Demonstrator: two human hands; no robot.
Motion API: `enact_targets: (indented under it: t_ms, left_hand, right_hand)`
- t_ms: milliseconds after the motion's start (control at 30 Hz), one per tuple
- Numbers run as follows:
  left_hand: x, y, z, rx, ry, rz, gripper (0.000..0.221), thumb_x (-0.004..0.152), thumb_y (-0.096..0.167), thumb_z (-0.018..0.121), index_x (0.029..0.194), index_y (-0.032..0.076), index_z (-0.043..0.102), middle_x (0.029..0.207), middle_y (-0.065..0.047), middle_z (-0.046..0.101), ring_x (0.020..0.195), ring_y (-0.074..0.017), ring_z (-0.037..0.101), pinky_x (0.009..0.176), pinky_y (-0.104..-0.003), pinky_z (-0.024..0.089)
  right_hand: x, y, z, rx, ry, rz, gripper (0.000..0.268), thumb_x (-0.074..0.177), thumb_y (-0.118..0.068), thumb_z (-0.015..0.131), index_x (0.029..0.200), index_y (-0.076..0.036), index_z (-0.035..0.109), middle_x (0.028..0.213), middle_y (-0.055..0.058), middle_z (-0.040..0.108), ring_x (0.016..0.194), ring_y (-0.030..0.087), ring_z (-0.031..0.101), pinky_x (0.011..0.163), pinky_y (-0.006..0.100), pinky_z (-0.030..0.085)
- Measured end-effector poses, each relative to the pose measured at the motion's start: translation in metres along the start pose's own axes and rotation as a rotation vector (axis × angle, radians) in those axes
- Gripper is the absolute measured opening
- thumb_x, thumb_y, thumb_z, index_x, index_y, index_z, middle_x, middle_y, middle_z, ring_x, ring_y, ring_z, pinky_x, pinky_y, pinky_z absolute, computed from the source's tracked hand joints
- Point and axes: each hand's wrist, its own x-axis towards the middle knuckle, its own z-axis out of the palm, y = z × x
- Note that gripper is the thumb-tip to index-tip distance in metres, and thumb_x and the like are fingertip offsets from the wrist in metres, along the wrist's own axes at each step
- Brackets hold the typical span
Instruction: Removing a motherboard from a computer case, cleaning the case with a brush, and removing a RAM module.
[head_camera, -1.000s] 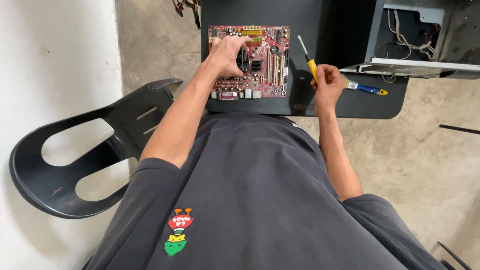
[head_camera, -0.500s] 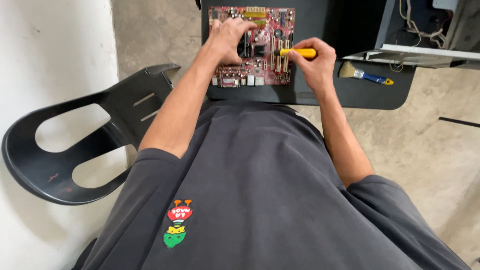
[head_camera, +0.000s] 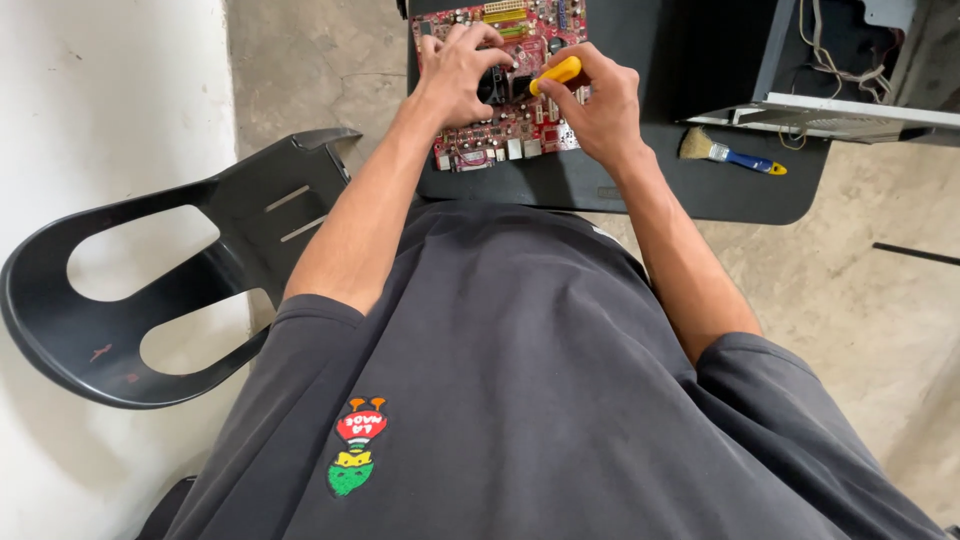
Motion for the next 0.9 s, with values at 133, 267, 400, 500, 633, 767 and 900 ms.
enact_targets:
  t_ms: [133,267,400,500,633,767,900]
  left_hand:
    - [-0.009,0.005,0.009,0.191,0.212,0.071,0.055,0.067,0.042,0.091,0.114,0.028,0.065,0.131,-0.001,0.052,0.118,-0.0253,0.047,0.086,-0.05,0.029]
    - [-0.007,0.012,0.026,0.323,0.297,0.023,0.061,0.072,0.059,0.09,0.114,0.024,0.064,0.13,-0.003,0.054,0.119,-0.0254,0.05,0.089,-0.05,0.033]
    - [-0.005,0.011,0.036,0.289,0.364,0.019,0.059,0.075,0.056,0.089,0.115,0.019,0.067,0.122,-0.003,0.058,0.11,-0.0237,0.056,0.088,-0.052,0.041]
    - [-0.007,0.01,0.024,0.059,0.337,0.075,0.043,0.087,0.043,0.074,0.118,0.015,0.07,0.125,-0.005,0.063,0.116,-0.0259,0.059,0.094,-0.063,0.041]
    - [-0.007,0.001,0.007,-0.175,0.211,0.131,0.027,0.101,0.036,0.067,0.118,0.015,0.073,0.119,-0.004,0.063,0.113,-0.0285,0.058,0.094,-0.063,0.038]
    - [-0.006,0.0,0.002,-0.247,0.16,0.106,0.025,0.101,0.036,0.068,0.117,0.017,0.072,0.122,-0.003,0.063,0.117,-0.0283,0.056,0.095,-0.062,0.037]
    - [-0.008,0.0,0.008,-0.296,0.201,0.118,0.022,0.101,0.036,0.065,0.115,0.022,0.074,0.122,0.001,0.061,0.117,-0.0274,0.054,0.09,-0.057,0.036]
  right_hand:
    - [-0.001,-0.004,0.001,0.02,0.018,0.011,0.017,0.103,-0.002,0.081,0.109,0.0,0.065,0.099,0.012,0.075,0.081,0.02,0.069,0.074,0.031,0.058]
    - [-0.008,0.001,0.005,0.039,0.07,0.017,0.016,0.103,-0.003,0.081,0.11,0.0,0.067,0.102,0.013,0.074,0.084,0.02,0.068,0.074,0.03,0.058]
    - [-0.011,-0.001,0.003,0.04,0.1,0.051,0.015,0.104,-0.004,0.079,0.11,-0.001,0.066,0.099,0.012,0.073,0.083,0.02,0.07,0.074,0.03,0.06]
    - [-0.015,0.001,0.001,0.065,0.109,0.052,0.014,0.105,-0.003,0.078,0.111,-0.001,0.066,0.101,0.013,0.074,0.086,0.021,0.071,0.077,0.031,0.061]
    - [-0.016,0.009,0.008,0.062,0.097,0.043,0.014,0.103,-0.004,0.079,0.112,-0.001,0.068,0.102,0.013,0.074,0.084,0.02,0.072,0.076,0.03,0.061]
    - [-0.008,0.006,0.011,0.066,0.064,0.02,0.016,0.103,-0.003,0.08,0.11,-0.001,0.065,0.1,0.012,0.076,0.08,0.018,0.073,0.074,0.029,0.06]
    - [-0.007,0.015,0.016,0.034,0.021,0.01,0.016,0.103,-0.006,0.08,0.108,-0.003,0.065,0.095,0.008,0.076,0.076,0.016,0.072,0.074,0.028,0.058]
